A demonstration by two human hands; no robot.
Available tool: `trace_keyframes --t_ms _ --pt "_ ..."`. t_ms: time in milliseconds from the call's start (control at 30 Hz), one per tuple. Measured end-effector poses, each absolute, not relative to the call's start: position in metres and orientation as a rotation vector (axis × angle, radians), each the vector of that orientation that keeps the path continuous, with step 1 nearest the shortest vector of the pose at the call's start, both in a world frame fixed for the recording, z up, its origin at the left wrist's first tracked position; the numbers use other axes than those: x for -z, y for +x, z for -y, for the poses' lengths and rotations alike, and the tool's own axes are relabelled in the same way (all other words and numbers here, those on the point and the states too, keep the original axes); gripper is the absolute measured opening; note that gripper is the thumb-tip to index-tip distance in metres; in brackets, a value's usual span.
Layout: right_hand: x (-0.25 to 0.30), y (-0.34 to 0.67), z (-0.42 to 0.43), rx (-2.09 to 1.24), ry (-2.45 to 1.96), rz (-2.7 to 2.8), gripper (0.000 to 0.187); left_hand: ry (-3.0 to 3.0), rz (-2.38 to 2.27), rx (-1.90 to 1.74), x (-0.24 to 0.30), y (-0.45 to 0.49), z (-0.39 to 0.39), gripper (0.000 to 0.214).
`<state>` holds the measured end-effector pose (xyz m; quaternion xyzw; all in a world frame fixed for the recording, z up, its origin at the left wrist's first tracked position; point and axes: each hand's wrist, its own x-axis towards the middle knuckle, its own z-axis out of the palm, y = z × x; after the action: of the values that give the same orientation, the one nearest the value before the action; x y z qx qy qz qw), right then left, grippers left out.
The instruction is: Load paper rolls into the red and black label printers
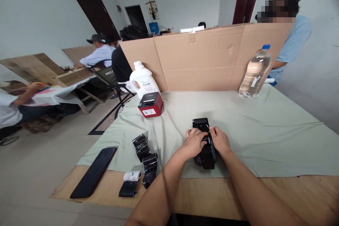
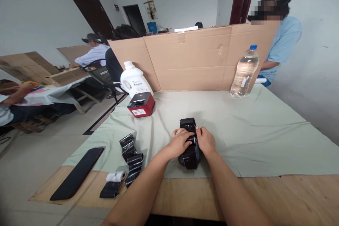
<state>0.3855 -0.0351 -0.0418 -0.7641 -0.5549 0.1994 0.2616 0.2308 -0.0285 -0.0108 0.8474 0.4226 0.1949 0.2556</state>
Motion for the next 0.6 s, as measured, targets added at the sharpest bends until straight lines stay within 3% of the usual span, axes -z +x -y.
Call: trace_keyframes --t_ms 400,600 --pt "0.044 0.385 0.036 -0.517 -2.052 1.520 0.046 2.302 -1.026 -0.591 0.010 0.226 0.026 0.026" --pt "0.042 0.385 0.036 -0.489 -2.127 1.543 0.046 2.350 -1.077 -0.723 0.003 0.228 0.038 0.036"
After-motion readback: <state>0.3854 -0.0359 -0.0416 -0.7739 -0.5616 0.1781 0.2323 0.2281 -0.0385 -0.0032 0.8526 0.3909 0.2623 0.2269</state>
